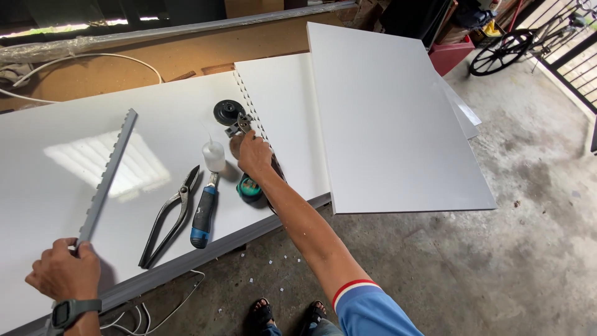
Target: The recorder measures a white board with a tape measure, cuts a strip, and applies glue to the edge.
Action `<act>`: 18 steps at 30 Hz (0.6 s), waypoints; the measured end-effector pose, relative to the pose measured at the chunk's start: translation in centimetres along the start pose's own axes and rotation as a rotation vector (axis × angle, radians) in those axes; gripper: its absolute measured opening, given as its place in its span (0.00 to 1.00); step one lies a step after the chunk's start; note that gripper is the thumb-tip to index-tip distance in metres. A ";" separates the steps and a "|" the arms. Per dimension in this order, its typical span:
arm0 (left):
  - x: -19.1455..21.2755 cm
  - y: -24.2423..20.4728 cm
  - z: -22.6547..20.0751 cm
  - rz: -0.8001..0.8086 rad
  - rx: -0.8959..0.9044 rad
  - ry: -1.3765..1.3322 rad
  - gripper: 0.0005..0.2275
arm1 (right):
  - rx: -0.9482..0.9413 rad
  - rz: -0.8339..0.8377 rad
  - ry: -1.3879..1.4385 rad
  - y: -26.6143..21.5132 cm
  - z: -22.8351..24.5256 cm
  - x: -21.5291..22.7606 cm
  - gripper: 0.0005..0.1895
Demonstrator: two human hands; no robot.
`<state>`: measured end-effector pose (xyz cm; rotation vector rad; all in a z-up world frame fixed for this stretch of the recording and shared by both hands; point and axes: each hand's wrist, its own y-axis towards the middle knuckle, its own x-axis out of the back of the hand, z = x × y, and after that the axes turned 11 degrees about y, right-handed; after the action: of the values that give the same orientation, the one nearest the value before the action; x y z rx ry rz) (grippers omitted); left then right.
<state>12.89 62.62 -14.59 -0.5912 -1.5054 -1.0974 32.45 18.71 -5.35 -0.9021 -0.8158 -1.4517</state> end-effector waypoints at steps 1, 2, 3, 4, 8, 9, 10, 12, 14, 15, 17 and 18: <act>-1.3 0.6 0.2 -0.050 -0.062 0.115 0.09 | -0.035 0.036 -0.006 0.3 0.2 0.7 0.48; -3.0 1.1 0.8 -0.049 -0.075 0.108 0.09 | -0.049 0.029 -0.008 1.1 0.3 1.3 0.48; -4.8 1.5 1.2 -0.104 -0.076 0.107 0.09 | -0.137 -0.042 0.270 1.9 0.2 1.8 0.38; -6.8 1.4 1.4 -0.149 -0.088 0.104 0.10 | -0.237 -0.118 0.544 2.1 -0.7 2.3 0.31; -15.8 2.6 0.2 0.243 0.126 -0.473 0.20 | -0.315 -0.041 1.441 -0.5 -5.3 2.9 0.20; -15.2 1.5 -2.3 0.138 0.088 -0.451 0.19 | -0.186 0.096 1.793 -3.0 -6.4 3.9 0.17; -14.6 0.4 -4.6 0.028 0.056 -0.431 0.19 | -0.019 0.250 2.130 -5.3 -7.2 4.7 0.15; -15.0 -0.8 -7.8 -0.141 0.002 -0.410 0.19 | 0.149 0.263 2.222 -14.6 -8.1 8.7 0.15; -7.3 -2.3 -13.4 -0.314 -0.039 -0.385 0.20 | 0.327 0.292 2.303 -23.1 -9.5 11.8 0.18; 3.0 -4.9 -17.1 -0.306 -0.299 -0.453 0.13 | 0.250 0.248 2.255 -26.9 -10.7 12.9 0.14; 17.9 -10.4 -22.1 -0.290 -0.560 -0.527 0.10 | 0.177 0.203 2.200 -33.5 -14.2 14.0 0.15; 19.5 -11.8 -25.3 -0.172 -0.654 -0.699 0.10 | 0.125 0.116 2.167 -35.8 -16.8 13.5 0.13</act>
<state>10.34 31.40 -1.34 -1.4293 -1.7881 -1.6374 -4.71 0.26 -0.43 0.8758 0.7776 -1.3407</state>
